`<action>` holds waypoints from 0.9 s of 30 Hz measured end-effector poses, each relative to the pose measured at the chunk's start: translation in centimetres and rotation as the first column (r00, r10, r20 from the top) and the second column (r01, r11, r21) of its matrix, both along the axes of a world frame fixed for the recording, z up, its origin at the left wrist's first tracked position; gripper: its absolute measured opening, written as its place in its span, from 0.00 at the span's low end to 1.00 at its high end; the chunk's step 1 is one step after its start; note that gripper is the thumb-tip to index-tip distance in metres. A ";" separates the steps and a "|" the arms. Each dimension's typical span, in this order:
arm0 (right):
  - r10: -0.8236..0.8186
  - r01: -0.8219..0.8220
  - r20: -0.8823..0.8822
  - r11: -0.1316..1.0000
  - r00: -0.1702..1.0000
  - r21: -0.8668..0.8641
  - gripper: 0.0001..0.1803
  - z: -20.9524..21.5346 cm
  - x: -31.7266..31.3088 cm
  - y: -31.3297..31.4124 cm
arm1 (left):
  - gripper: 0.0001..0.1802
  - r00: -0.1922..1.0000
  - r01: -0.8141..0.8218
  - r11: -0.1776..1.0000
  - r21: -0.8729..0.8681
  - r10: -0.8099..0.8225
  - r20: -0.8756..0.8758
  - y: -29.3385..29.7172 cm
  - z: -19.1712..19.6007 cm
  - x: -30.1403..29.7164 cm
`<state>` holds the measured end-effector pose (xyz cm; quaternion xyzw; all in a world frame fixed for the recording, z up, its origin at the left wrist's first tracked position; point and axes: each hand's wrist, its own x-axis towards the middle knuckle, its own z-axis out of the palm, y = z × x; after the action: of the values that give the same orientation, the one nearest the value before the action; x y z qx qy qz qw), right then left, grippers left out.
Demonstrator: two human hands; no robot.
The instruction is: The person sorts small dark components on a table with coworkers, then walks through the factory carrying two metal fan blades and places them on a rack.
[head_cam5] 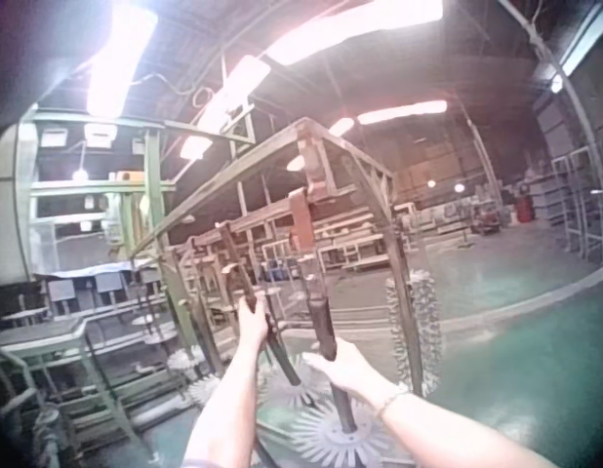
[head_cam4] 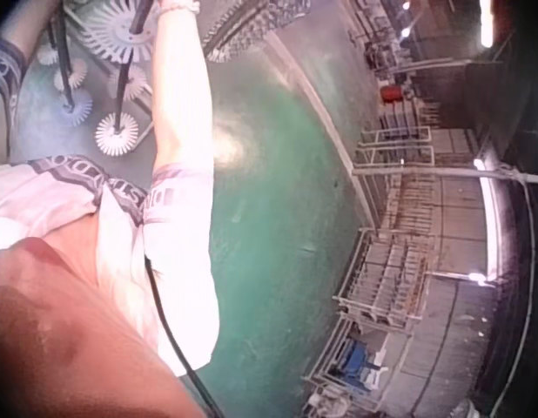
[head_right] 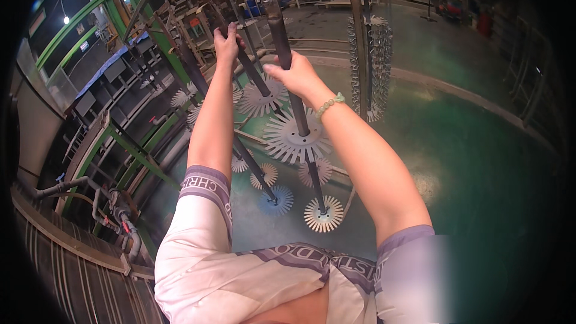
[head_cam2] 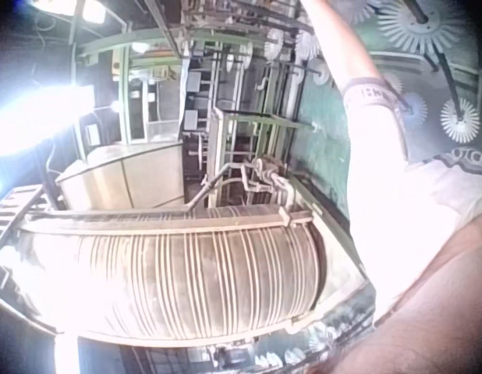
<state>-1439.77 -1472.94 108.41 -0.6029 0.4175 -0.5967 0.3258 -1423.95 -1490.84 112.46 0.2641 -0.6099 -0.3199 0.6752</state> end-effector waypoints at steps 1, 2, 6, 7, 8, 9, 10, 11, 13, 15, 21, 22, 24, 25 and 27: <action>0.005 -0.006 0.037 1.000 0.999 0.019 0.20 0.1 0.5 -0.3 | 0.20 1.000 0.022 1.000 -0.019 -0.022 -0.014 0.5 0.1 0.3; 0.008 -0.010 0.073 0.999 0.997 0.036 0.16 0.3 0.8 -0.4 | 0.19 0.999 0.045 0.998 -0.040 -0.046 -0.027 0.9 0.4 0.3; -0.062 0.053 0.145 0.996 0.987 0.065 0.16 1.4 2.8 1.3 | 0.18 0.989 0.144 0.980 -0.141 -0.145 0.002 3.7 1.0 1.4; -0.135 0.126 0.147 0.990 0.980 0.069 0.16 1.6 2.9 1.3 | 0.18 0.983 0.178 0.966 -0.187 -0.183 -0.007 3.9 1.1 1.2; -0.214 0.206 0.138 0.976 0.967 0.071 0.17 2.0 2.7 1.5 | 0.17 0.974 0.214 0.948 -0.235 -0.225 -0.023 4.2 1.5 0.6; -0.230 0.219 0.122 0.971 0.966 0.099 0.18 2.3 2.5 2.1 | 0.18 0.975 0.214 0.952 -0.219 -0.223 -0.014 4.6 1.4 0.4; -0.241 0.231 0.095 0.967 0.966 0.105 0.18 2.3 2.1 2.3 | 0.18 0.976 0.211 0.954 -0.212 -0.216 0.000 4.8 1.2 0.1; -0.235 0.226 0.086 0.969 0.968 0.101 0.18 2.0 1.6 2.1 | 0.18 0.975 0.212 0.953 -0.218 -0.220 -0.011 4.4 0.4 0.0; -0.226 0.217 0.072 0.969 0.971 0.117 0.18 1.7 1.1 1.7 | 0.32 0.975 -0.122 0.985 -0.126 0.143 0.170 7.8 0.8 0.4; -0.218 0.208 0.064 0.969 0.974 0.135 0.18 1.7 0.5 1.8 | 0.33 0.998 0.012 0.993 -0.116 -0.006 0.055 5.3 -0.1 0.2; -0.230 0.224 0.061 0.970 0.971 0.092 0.17 0.8 -0.4 0.4 | 0.17 0.990 0.101 0.994 -0.036 -0.097 0.106 6.1 0.2 1.2; -0.231 0.226 0.050 0.971 0.972 0.078 0.18 0.8 -0.7 0.2 | 0.17 0.989 0.083 0.996 -0.036 -0.077 0.126 6.4 0.4 1.1; -0.243 0.241 0.036 0.969 0.969 0.045 0.19 0.9 -1.3 0.1 | 0.16 0.968 0.241 0.965 -0.099 -0.232 0.097 5.6 0.4 1.2; -0.245 0.244 0.022 0.969 0.969 0.048 0.18 0.9 -1.5 0.2 | 0.15 0.968 0.232 0.964 -0.127 -0.216 0.128 5.3 0.4 1.4; -0.284 0.285 -0.079 0.959 0.956 -0.004 0.21 0.9 -2.7 1.0 | 0.15 0.971 0.207 0.976 -0.069 -0.196 0.138 6.4 0.6 0.5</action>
<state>-1442.51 -1471.98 109.30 -0.5583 0.5146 -0.6117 0.2222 -1423.43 -1484.43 113.07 0.1929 -0.6892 -0.3433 0.6082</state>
